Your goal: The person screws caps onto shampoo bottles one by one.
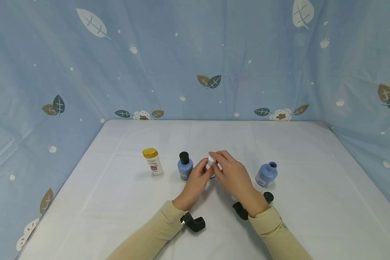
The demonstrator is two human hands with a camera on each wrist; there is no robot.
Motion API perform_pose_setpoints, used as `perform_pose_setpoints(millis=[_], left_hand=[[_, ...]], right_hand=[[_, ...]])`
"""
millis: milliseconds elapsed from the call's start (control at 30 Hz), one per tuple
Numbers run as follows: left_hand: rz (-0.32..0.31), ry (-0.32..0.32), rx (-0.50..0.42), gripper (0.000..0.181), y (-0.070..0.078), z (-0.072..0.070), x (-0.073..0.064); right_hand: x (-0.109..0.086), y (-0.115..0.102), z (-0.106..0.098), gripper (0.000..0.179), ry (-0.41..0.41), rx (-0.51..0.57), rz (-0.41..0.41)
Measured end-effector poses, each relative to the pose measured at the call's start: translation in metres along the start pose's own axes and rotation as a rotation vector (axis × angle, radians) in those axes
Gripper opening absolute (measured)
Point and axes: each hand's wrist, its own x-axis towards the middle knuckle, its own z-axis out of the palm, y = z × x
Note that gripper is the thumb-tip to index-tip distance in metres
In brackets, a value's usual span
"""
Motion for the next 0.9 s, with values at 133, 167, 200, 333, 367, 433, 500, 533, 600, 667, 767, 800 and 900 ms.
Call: perform_pose_setpoints(millis=[133,167,200,333,367,433,500,533,600,667,767,800,900], left_hand=[[-0.005,-0.007,-0.028,0.027,-0.0012,0.0003,-0.0001],[-0.006,-0.007,-0.036,0.027,-0.0017,0.0004,0.0000],[-0.007,-0.007,-0.042,0.027,-0.0021,0.0004,0.0000],[-0.009,-0.003,-0.049,0.027,-0.0028,0.0004,0.0001],[-0.008,-0.002,-0.050,0.027,-0.0027,0.0004,0.0001],[-0.005,0.000,-0.046,0.027,-0.0022,0.0003,0.0001],[-0.002,0.002,-0.038,0.027,-0.0018,0.0003,0.0000],[0.002,0.004,-0.035,0.027,-0.0017,0.0003,0.0000],[0.006,0.005,-0.025,0.026,-0.0011,0.0002,0.0000],[0.011,0.003,-0.020,0.026,-0.0009,0.0000,0.0000],[0.013,-0.006,-0.025,0.027,-0.0003,-0.0003,0.0001],[0.011,-0.006,-0.025,0.026,-0.0001,-0.0004,0.0001],[0.004,0.002,-0.002,0.026,0.0009,-0.0005,-0.0001]], right_hand=[[-0.0001,0.0001,0.0001,0.033,0.004,0.014,0.003],[-0.0001,0.0001,0.0002,0.033,0.005,0.019,0.008],[-0.0001,0.0001,0.0002,0.033,0.004,0.023,0.014],[0.0000,-0.0004,0.0004,0.035,-0.004,0.045,0.055],[0.0001,-0.0006,0.0003,0.035,-0.006,0.051,0.066],[0.0001,-0.0011,0.0002,0.036,-0.010,0.062,0.081],[0.0002,-0.0013,0.0003,0.039,-0.013,0.070,0.088],[0.0003,-0.0014,0.0003,0.040,-0.014,0.072,0.089],[0.0005,-0.0013,0.0002,0.041,-0.014,0.073,0.089],[0.0006,-0.0011,0.0001,0.042,-0.017,0.067,0.082],[0.0007,-0.0008,-0.0006,0.042,-0.021,0.059,0.062],[0.0008,-0.0007,-0.0010,0.042,-0.024,0.058,0.053],[0.0015,0.0001,-0.0019,0.043,-0.030,0.060,0.016]])
